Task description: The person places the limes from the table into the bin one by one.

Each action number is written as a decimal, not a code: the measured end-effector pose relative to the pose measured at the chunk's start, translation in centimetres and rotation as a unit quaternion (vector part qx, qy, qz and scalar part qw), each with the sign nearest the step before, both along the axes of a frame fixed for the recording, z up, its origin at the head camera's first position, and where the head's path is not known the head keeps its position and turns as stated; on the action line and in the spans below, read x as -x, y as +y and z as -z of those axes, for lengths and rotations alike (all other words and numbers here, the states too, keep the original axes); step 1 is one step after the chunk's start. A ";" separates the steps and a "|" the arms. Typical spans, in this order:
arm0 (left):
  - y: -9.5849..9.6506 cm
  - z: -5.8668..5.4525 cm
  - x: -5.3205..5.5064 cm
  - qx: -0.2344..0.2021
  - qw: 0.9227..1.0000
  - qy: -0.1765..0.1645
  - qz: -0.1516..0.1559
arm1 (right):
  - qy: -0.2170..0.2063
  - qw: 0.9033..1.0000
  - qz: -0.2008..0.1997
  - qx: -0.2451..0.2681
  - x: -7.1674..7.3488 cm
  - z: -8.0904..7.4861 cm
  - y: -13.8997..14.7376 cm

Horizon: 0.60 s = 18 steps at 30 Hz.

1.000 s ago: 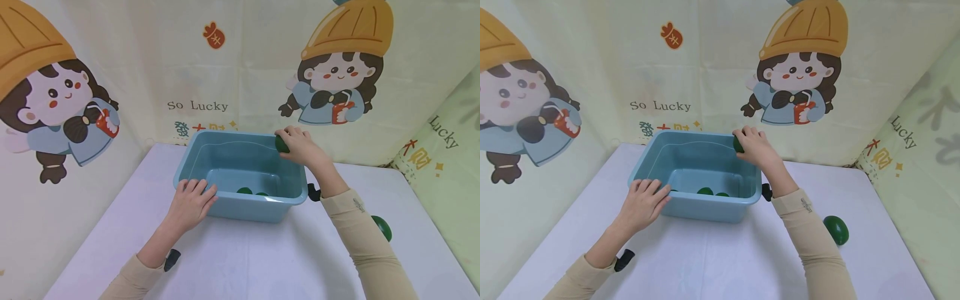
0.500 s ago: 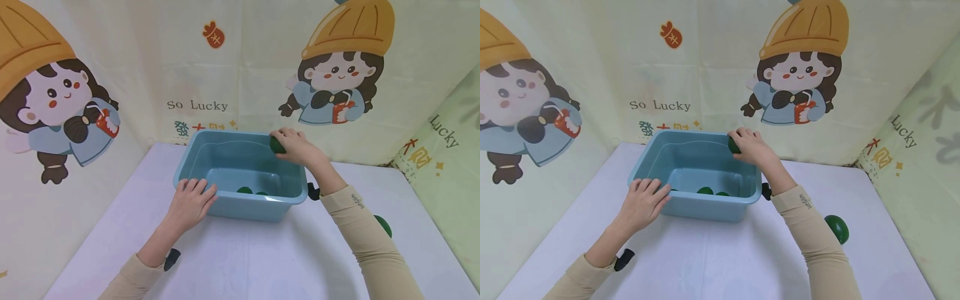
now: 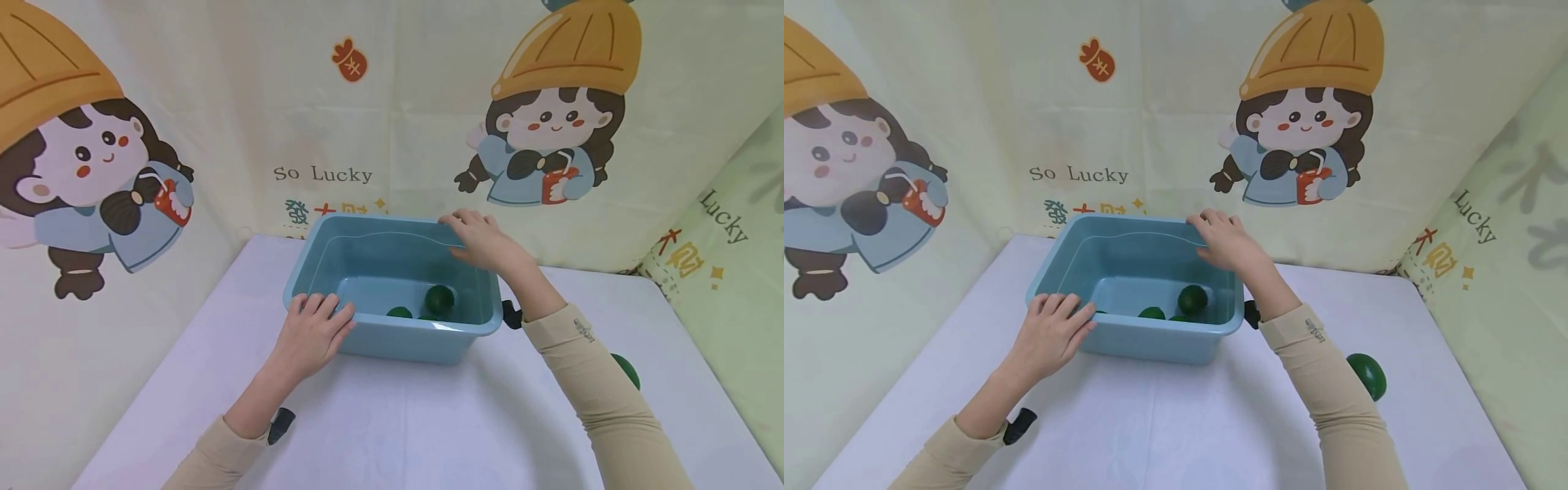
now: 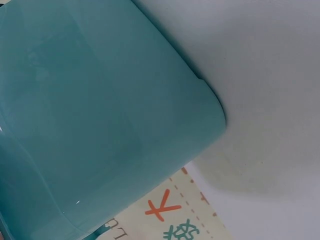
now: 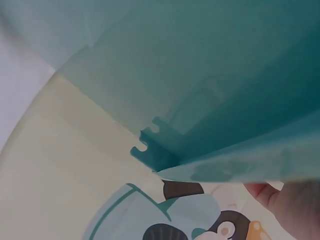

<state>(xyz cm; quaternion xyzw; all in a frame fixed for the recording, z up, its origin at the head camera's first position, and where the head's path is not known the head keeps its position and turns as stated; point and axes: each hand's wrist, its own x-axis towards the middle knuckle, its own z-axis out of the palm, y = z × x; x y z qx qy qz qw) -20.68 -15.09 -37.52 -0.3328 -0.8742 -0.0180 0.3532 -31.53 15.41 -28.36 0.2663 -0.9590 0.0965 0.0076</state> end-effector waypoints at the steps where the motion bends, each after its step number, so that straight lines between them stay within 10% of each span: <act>1: 0.0 0.0 0.0 0.000 1.000 0.000 0.000 | 0.000 1.000 0.000 -0.001 0.0 0.1 0.1; 18: 0.0 0.1 0.0 0.003 1.000 -0.008 -0.005 | 0.002 1.000 0.031 0.006 -1.2 0.4 2.0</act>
